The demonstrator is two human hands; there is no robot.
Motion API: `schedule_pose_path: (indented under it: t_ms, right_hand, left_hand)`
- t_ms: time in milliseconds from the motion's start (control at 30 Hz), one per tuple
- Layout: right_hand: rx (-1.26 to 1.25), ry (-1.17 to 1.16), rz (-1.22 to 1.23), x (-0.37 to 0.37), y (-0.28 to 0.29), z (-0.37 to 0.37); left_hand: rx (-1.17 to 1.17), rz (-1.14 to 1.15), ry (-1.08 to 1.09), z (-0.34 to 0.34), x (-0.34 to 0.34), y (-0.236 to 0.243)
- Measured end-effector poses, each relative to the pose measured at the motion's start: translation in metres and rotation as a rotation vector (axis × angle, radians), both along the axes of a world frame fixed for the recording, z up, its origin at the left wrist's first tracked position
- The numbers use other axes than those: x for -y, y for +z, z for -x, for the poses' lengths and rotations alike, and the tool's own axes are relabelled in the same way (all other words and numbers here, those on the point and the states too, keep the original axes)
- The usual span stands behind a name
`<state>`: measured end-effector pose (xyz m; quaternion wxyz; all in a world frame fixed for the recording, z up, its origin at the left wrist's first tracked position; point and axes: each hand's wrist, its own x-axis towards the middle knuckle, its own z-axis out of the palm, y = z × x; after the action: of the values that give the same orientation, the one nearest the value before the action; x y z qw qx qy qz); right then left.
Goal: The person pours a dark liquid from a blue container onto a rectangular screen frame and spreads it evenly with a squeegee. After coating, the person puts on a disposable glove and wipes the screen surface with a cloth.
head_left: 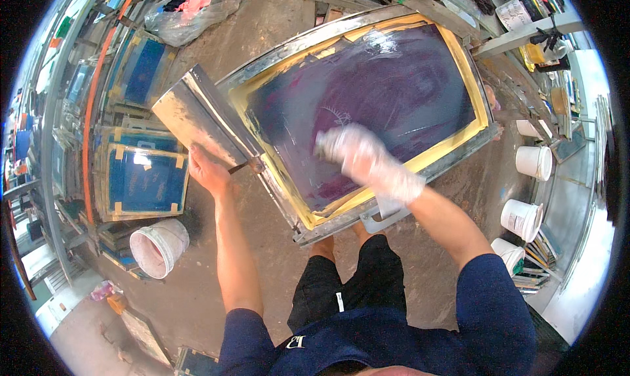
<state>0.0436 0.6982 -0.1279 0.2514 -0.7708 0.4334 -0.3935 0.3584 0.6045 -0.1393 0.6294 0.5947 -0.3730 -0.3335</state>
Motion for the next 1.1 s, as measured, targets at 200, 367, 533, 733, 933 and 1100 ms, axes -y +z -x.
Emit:
schedule_pose_path:
  t_ms: [200,367,533,733,933,1100]
  right_hand:
    - [0.009,-0.502,-0.368,-0.019,0.068,0.08]
    - [0.9,-1.027,-0.371,-0.136,0.107,0.136]
    - [1.064,-1.159,-0.717,-0.243,-0.039,0.126]
    - [1.117,-1.014,-1.224,-0.182,-0.107,0.083]
    - [1.069,-0.992,-1.304,-0.164,-0.134,0.083]
    - [1.049,-1.004,-1.361,-0.164,-0.145,0.074]
  left_hand:
    - [0.062,0.008,-0.089,-0.01,0.001,-0.008]
    - [0.182,0.059,-0.081,-0.01,0.001,-0.008]
    - [0.039,-0.023,-0.018,-0.021,-0.002,-0.009]
    - [0.109,-0.033,0.069,-0.02,-0.006,-0.01]
    - [0.148,-0.044,0.119,-0.012,-0.005,-0.006]
    - [0.111,-0.066,0.12,-0.023,-0.01,-0.012]
